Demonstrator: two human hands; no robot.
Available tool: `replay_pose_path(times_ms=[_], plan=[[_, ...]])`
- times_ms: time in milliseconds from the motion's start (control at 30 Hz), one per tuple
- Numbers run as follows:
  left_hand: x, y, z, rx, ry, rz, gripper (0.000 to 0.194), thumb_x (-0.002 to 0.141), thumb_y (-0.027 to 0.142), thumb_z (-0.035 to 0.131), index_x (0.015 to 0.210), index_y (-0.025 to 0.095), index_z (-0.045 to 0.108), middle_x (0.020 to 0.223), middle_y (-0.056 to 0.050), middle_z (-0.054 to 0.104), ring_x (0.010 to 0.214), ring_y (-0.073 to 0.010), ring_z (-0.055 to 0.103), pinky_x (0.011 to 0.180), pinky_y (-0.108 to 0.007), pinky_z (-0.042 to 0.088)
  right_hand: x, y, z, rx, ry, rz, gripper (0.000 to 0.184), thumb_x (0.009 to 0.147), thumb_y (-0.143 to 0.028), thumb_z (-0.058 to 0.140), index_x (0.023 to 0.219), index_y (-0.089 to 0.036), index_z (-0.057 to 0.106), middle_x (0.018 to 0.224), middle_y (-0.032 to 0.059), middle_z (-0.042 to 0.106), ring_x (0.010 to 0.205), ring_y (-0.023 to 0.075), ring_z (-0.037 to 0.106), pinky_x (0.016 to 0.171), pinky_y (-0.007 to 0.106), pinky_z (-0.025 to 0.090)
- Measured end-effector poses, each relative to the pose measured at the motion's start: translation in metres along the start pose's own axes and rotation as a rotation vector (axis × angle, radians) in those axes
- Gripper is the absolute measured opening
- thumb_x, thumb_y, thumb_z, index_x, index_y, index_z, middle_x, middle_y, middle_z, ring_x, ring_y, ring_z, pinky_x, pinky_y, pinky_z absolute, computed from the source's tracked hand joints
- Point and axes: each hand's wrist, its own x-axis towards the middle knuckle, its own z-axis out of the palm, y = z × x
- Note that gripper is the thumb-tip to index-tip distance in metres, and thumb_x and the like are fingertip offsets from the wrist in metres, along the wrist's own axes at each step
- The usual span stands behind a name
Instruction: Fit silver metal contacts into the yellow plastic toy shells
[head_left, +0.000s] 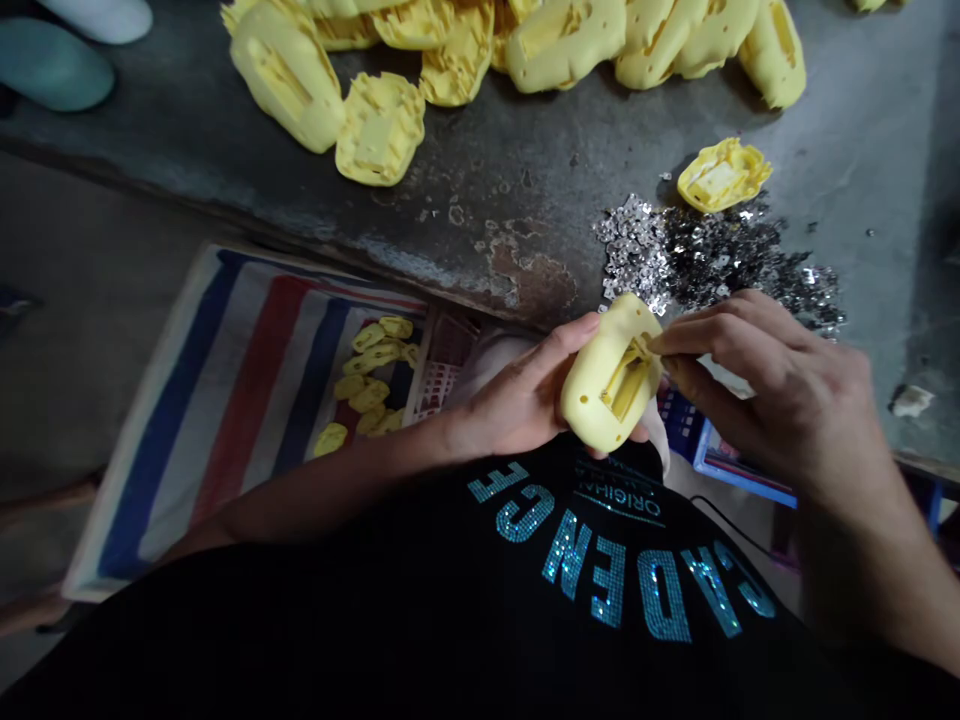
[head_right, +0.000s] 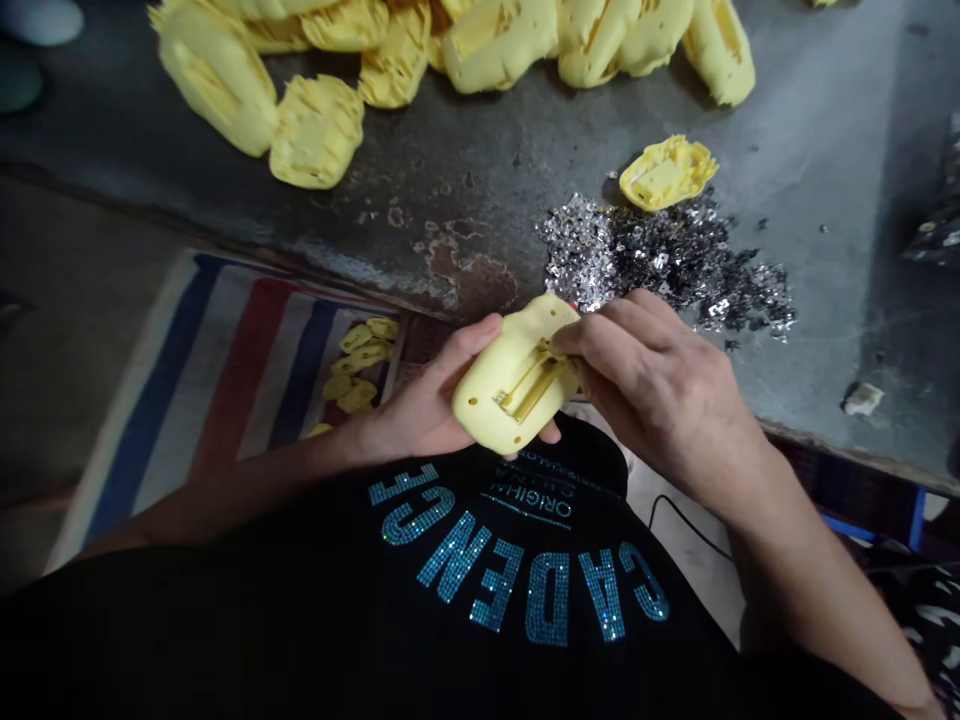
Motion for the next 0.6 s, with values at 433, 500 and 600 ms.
replay_pose_path(times_ms=[433,500,600], plan=[[-0.016,-0.005,0.012,0.328,0.190,0.297,0.077,0.095,0.064,0.093,0.157,0.024,0.072,0.120,-0.007,0.088,0.100,-0.0237,0.083,0.081,-0.028,0.061,-0.020,0.020,0.050,0.462,0.199,0.314,0.055,0.102,-0.039,0.087,0.153,-0.031,0.067,0.136,0.0092,0.076,0.110,0.0259,0.080,0.088,0.041,0.071],[-0.023,-0.005,0.008,0.372,0.194,0.279,0.071,0.094,0.061,0.094,0.152,0.022,0.077,0.118,-0.007,0.088,0.098,-0.0226,0.083,0.083,-0.028,0.061,-0.022,0.019,0.056,0.444,0.282,0.318,0.057,0.100,-0.035,0.088,0.152,-0.031,0.067,0.132,0.0081,0.077,0.107,0.0249,0.080,0.089,0.042,0.071],[-0.029,-0.005,0.000,0.450,0.239,0.259,0.065,0.095,0.057,0.094,0.149,0.021,0.082,0.111,-0.006,0.088,0.083,-0.0183,0.079,0.073,-0.026,0.058,-0.024,0.020,0.063,0.385,0.382,0.304,0.060,0.098,-0.032,0.088,0.154,-0.032,0.065,0.131,0.0078,0.076,0.102,0.0238,0.079,0.087,0.042,0.072]])
